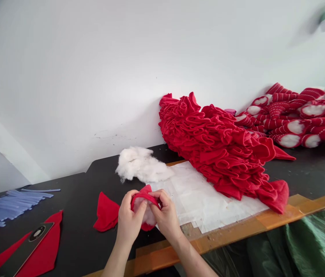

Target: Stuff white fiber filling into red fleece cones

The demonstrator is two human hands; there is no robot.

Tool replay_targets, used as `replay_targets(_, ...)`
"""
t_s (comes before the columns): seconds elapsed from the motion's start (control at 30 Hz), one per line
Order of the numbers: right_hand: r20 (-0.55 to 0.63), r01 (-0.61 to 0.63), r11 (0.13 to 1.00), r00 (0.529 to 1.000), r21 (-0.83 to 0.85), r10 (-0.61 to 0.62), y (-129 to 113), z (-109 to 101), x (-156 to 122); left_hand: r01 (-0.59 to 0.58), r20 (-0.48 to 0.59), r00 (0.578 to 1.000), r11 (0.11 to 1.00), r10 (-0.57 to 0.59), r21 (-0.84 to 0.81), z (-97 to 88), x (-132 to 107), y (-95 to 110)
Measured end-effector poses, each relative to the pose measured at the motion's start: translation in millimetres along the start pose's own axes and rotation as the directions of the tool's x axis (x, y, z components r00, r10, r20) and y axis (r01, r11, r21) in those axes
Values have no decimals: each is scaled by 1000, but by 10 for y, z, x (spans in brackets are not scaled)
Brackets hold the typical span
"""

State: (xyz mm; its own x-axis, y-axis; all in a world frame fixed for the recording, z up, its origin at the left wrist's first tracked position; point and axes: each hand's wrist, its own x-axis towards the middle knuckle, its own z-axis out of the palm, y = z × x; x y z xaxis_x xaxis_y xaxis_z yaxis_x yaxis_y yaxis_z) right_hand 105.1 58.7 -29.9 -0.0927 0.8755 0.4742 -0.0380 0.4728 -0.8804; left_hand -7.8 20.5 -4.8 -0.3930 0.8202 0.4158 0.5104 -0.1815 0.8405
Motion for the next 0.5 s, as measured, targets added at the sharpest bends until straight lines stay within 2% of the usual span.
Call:
replay_targets(0.07,25,52,999,998,-10,-52,-32,28,-35,7,1,1000,997,-7,78,-7,23,2)
replay_targets(0.13,7,91,995,996,-50,-90,-36,34,-49,48,-58,997,989,-40,142,-15,34,-13)
replay_targets(0.2,-39,84,994,995,-77,-87,-20,19,-35,82,-99,993,989,-69,125,-29,21,-25)
replay_targets(0.3,-101,16,999,995,-42,-21,0,-7,8,124,-25,992,989,-126,-78,-54,-53,-22)
replay_targets(0.37,-125,-37,999,991,17,39,-6,4,23,226,77,974,945,-213,-238,-44,-130,-14)
replay_targets(0.43,-145,-92,994,984,61,100,-22,43,18,326,148,944,896,-293,-301,5,-212,-10)
replay_targets(0.5,-189,-128,990,973,52,136,-36,85,7,349,165,936,886,-312,-304,74,-278,-10)
